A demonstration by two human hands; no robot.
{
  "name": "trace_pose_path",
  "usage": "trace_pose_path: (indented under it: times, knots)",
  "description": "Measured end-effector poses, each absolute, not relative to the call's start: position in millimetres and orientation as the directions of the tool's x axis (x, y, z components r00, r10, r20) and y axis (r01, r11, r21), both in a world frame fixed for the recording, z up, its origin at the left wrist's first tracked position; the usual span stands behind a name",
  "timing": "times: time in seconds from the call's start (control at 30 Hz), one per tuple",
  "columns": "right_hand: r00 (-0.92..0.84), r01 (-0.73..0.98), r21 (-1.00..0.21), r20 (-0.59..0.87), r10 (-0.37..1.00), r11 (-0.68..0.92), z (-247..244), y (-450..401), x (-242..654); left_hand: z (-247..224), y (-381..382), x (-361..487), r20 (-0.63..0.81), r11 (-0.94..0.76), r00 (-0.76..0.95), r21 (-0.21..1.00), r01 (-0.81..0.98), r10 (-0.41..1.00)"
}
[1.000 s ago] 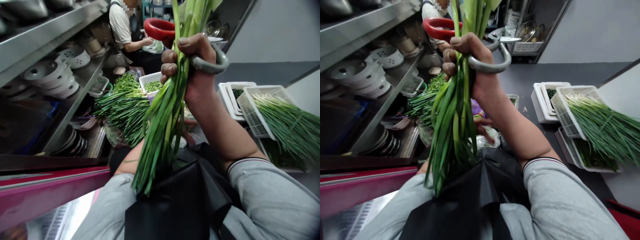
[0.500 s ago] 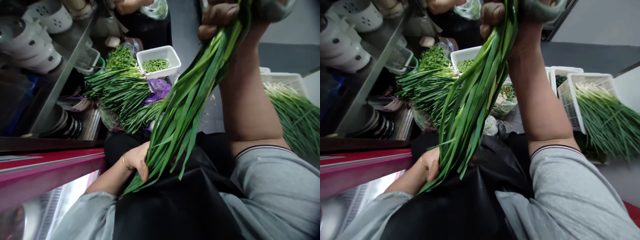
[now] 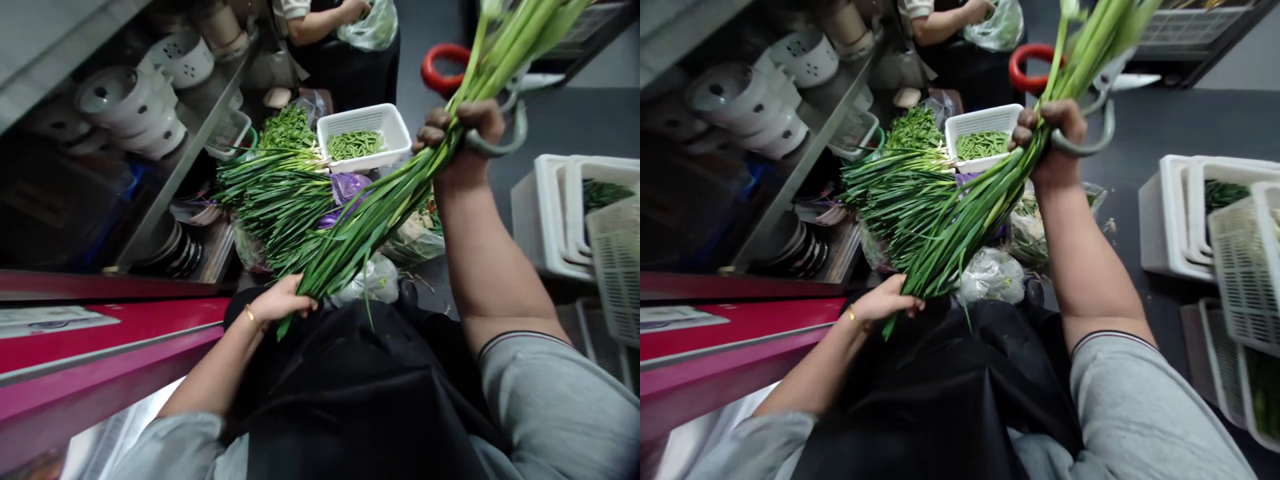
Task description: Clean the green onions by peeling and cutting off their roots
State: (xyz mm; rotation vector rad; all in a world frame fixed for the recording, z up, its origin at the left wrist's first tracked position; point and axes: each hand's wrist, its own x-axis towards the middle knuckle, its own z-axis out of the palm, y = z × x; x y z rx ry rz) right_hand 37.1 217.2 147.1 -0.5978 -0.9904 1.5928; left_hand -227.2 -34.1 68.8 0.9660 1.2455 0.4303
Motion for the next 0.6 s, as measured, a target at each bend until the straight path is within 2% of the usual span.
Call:
trace_pose_path:
  times: [0.07,0.17,0.23,0.33,0.47,0.6]
  knots:
    - [-0.28,-0.55,-0.829,0.072,0.957,-0.099,103,234,25,43,-6,-252,-0.644,0.587,0.244,0.763,0.271,0.725]
    - [-0.249,-0.502,-0.844,-0.068,0.966,-0.188,33,253,-2,7,22,-292,-0.764,0.72,0.096,0.636,0.277,0.638]
    - [-0.249,-0.343,-0.872,-0.275,0.929,-0.35,-10,260,-12,-13,31,-315,-0.817,0.792,-0.006,0.557,0.249,0.576]
    - [-0.195,-0.073,-0.814,-0.555,0.809,-0.576,-63,256,-6,-34,40,-334,-0.839,0.837,-0.143,0.479,0.265,0.526]
    - [-0.178,0.053,-0.766,-0.638,0.749,-0.64,-98,214,24,-54,53,-337,-0.836,0.85,-0.238,0.407,0.334,0.494]
    - [-0.269,0.103,-0.757,-0.646,0.715,-0.645,-100,138,43,-67,63,-339,-0.834,0.853,-0.251,0.401,0.334,0.491]
